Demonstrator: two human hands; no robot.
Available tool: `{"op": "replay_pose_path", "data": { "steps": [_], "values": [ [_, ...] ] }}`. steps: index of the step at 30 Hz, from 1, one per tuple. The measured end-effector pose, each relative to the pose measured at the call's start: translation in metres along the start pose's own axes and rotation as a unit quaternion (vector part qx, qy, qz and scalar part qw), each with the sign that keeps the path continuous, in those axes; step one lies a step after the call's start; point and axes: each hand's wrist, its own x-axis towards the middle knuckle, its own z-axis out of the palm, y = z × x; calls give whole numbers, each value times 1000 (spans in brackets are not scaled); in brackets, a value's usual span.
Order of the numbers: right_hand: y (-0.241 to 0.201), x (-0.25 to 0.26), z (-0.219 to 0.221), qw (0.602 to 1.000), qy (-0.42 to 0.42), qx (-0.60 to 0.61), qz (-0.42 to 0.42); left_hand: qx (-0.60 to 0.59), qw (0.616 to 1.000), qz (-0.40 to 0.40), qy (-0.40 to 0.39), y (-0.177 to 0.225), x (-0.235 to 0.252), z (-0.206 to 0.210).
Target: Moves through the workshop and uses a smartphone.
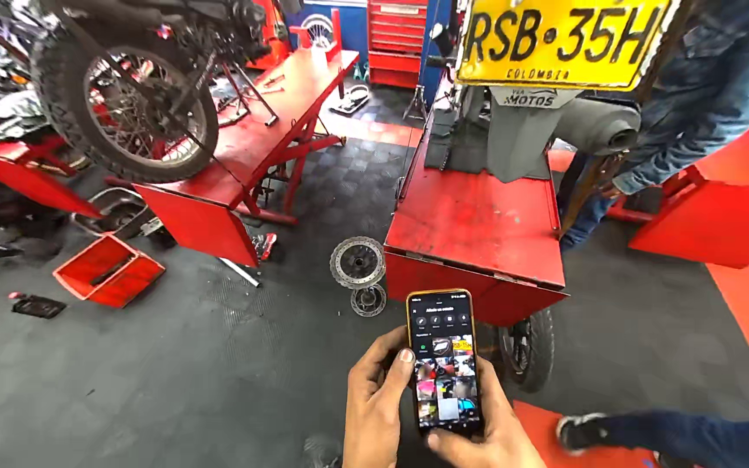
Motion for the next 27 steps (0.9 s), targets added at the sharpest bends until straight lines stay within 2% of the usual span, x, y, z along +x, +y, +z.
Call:
{"op": "replay_pose_path", "data": {
  "steps": [16,27],
  "values": [
    [-20,32,7,996,-80,24,-36,-29,998,50,25,21,18,-5],
    [-30,54,14,995,-72,-39,-53,-29,996,74,40,33,37,-7]
  ]
}}
